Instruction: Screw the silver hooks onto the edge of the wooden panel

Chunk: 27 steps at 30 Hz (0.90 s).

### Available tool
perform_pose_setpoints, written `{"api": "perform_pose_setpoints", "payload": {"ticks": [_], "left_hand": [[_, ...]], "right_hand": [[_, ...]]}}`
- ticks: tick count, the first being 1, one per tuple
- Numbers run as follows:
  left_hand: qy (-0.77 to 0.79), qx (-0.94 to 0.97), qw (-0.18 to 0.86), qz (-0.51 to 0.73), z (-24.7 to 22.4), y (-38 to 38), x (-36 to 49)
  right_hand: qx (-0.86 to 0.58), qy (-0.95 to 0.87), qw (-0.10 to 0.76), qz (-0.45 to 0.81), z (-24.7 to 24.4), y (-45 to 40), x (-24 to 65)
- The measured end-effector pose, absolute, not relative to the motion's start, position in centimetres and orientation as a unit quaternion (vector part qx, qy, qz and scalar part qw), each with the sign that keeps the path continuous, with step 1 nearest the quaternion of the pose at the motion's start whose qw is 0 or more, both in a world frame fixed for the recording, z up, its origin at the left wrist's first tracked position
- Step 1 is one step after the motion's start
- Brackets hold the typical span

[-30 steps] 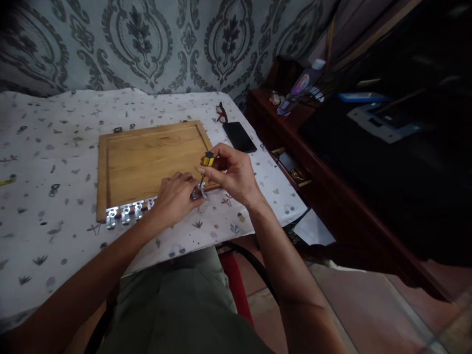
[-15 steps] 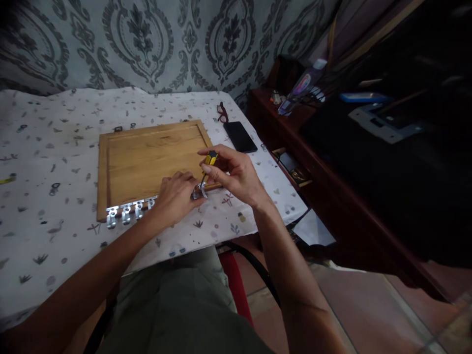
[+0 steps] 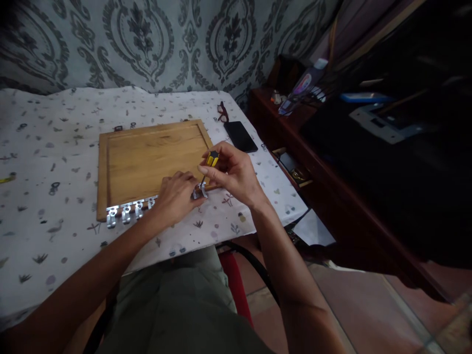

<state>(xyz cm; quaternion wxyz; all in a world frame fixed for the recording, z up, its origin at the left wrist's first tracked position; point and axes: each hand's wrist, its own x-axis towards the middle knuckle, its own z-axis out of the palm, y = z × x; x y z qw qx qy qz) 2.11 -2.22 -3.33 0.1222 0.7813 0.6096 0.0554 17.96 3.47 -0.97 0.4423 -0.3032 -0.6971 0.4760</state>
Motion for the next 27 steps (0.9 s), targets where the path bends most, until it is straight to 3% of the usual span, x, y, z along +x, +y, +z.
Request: {"api": "perform_pose_setpoints", "payload": {"ticks": [27], "left_hand": [[0.609, 0.782, 0.122, 0.056, -3.2, -2.2, 2.1]], "right_hand": [[-0.292, -0.714, 0.454, 0.446, -0.7, 3.6, 18.3]]}}
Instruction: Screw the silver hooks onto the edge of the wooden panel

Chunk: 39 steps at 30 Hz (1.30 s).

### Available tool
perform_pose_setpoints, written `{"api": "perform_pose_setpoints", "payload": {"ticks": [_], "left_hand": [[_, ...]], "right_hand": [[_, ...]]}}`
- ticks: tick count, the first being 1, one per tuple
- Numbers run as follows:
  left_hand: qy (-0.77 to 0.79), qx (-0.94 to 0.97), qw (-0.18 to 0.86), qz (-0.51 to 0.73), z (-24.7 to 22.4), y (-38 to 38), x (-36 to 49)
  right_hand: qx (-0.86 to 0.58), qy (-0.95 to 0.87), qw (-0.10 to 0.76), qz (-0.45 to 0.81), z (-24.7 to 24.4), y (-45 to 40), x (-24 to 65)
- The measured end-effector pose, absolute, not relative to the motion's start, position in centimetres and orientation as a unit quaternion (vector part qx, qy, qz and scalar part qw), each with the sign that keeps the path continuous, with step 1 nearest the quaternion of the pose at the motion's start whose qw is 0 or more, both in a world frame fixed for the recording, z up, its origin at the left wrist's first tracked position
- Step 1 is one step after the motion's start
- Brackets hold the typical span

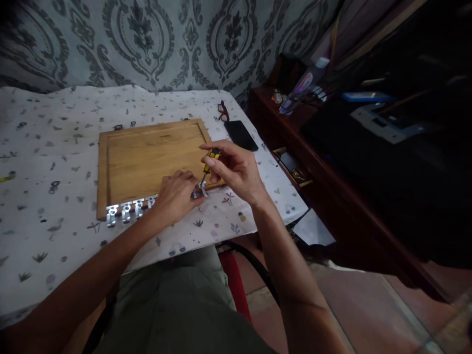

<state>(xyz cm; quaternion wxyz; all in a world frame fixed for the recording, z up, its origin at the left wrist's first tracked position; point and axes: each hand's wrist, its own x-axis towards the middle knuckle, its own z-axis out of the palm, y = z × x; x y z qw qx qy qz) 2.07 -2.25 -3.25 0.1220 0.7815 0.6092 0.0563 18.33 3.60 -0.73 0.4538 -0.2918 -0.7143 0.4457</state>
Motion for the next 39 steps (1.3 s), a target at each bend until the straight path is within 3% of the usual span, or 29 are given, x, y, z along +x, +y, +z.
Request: {"api": "perform_pose_setpoints", "payload": {"ticks": [39], "left_hand": [[0.606, 0.783, 0.125, 0.064, -3.4, -2.3, 2.0]], "right_hand": [[-0.321, -0.682, 0.493, 0.434, -0.7, 3.2, 17.4]]}}
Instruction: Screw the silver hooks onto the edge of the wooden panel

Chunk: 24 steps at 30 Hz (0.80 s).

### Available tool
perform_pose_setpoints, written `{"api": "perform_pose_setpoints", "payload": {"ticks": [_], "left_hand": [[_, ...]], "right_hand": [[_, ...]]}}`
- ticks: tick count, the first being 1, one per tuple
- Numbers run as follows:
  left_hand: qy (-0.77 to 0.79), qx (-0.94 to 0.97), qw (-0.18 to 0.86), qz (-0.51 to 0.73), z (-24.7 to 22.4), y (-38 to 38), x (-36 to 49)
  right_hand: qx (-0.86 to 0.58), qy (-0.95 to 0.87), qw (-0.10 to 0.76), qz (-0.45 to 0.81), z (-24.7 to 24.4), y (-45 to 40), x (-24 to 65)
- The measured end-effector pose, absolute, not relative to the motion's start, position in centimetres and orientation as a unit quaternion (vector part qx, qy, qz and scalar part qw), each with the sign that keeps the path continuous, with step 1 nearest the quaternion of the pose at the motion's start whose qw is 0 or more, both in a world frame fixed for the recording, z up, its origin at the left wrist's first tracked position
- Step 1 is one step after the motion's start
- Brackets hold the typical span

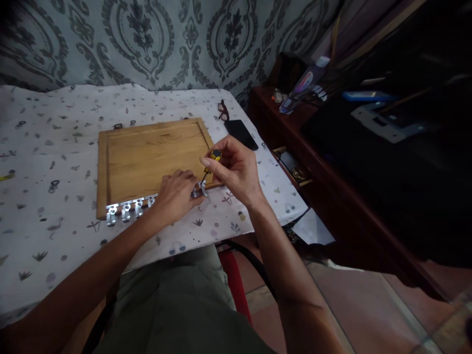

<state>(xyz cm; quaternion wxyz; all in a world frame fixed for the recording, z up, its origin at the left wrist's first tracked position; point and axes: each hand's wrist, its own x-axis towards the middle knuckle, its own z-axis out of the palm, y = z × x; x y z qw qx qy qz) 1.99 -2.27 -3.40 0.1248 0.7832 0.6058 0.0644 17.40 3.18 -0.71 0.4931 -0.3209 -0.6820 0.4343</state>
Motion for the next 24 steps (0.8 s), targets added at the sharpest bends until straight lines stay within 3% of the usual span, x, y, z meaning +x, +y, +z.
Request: {"api": "perform_pose_setpoints", "payload": {"ticks": [6, 19, 24], "left_hand": [[0.606, 0.784, 0.123, 0.060, -3.3, -2.2, 2.0], [0.606, 0.784, 0.120, 0.058, -3.3, -2.3, 2.0], [0.607, 0.783, 0.121, 0.058, -3.3, -2.3, 2.1]], "right_hand": [[-0.302, -0.707, 0.460, 0.443, -0.5, 3.1, 18.3], [-0.306, -0.672, 0.505, 0.447, -0.8, 3.3, 17.1], [-0.298, -0.705, 0.480, 0.429, -0.7, 3.4, 17.9]]}}
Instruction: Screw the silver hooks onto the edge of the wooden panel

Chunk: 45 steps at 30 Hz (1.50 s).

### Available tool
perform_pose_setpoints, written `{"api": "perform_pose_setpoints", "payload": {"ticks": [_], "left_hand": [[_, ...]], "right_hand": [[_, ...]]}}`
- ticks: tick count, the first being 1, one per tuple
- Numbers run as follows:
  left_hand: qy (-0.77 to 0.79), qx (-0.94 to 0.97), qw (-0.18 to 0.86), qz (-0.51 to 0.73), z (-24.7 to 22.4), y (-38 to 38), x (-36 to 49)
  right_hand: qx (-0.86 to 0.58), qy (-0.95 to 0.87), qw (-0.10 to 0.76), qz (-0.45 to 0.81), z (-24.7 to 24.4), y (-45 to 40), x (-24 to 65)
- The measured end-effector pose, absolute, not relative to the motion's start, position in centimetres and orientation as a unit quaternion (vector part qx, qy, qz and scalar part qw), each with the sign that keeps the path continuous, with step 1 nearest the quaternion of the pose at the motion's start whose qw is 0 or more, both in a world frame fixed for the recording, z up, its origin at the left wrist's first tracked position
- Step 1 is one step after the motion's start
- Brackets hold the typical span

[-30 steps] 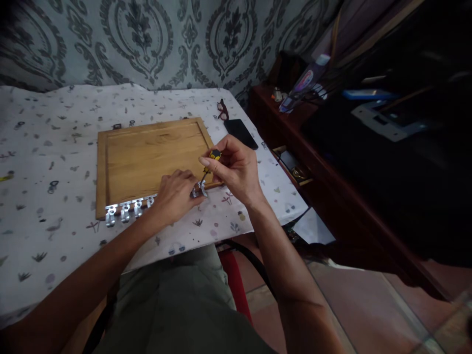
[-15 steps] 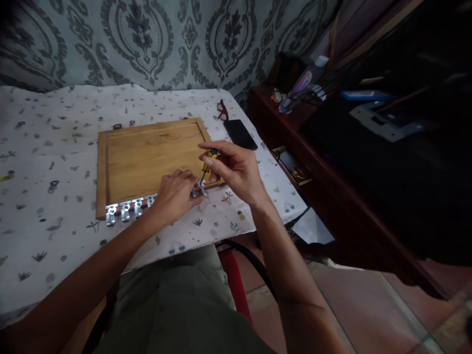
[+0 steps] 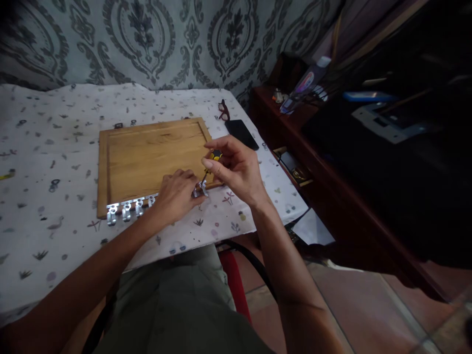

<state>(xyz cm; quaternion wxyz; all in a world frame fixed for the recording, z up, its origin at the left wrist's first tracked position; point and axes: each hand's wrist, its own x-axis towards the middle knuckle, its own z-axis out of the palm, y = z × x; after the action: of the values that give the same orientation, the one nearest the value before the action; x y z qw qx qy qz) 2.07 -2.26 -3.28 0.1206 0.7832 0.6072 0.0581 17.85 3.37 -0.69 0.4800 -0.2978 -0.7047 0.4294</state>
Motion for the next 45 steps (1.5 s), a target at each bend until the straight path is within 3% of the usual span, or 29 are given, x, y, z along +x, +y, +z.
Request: {"api": "perform_pose_setpoints", "payload": {"ticks": [4, 14, 22, 35, 45], "left_hand": [[0.607, 0.784, 0.113, 0.062, -3.5, -2.2, 2.1], [0.602, 0.789, 0.097, 0.070, -4.0, -2.3, 2.0], [0.604, 0.787, 0.107, 0.063, -3.7, -2.2, 2.0], [0.604, 0.786, 0.112, 0.070, -3.8, -2.2, 2.0], [0.604, 0.787, 0.110, 0.065, -3.7, -2.2, 2.0]], "right_hand": [[-0.289, -0.728, 0.456, 0.422, -0.5, 3.4, 18.7], [-0.301, -0.686, 0.496, 0.439, -0.6, 3.7, 17.5], [-0.284, -0.729, 0.450, 0.431, -0.4, 3.5, 18.8], [-0.313, -0.693, 0.493, 0.422, -0.6, 3.6, 17.8], [-0.282, -0.746, 0.434, 0.419, -0.2, 3.7, 18.9]]}}
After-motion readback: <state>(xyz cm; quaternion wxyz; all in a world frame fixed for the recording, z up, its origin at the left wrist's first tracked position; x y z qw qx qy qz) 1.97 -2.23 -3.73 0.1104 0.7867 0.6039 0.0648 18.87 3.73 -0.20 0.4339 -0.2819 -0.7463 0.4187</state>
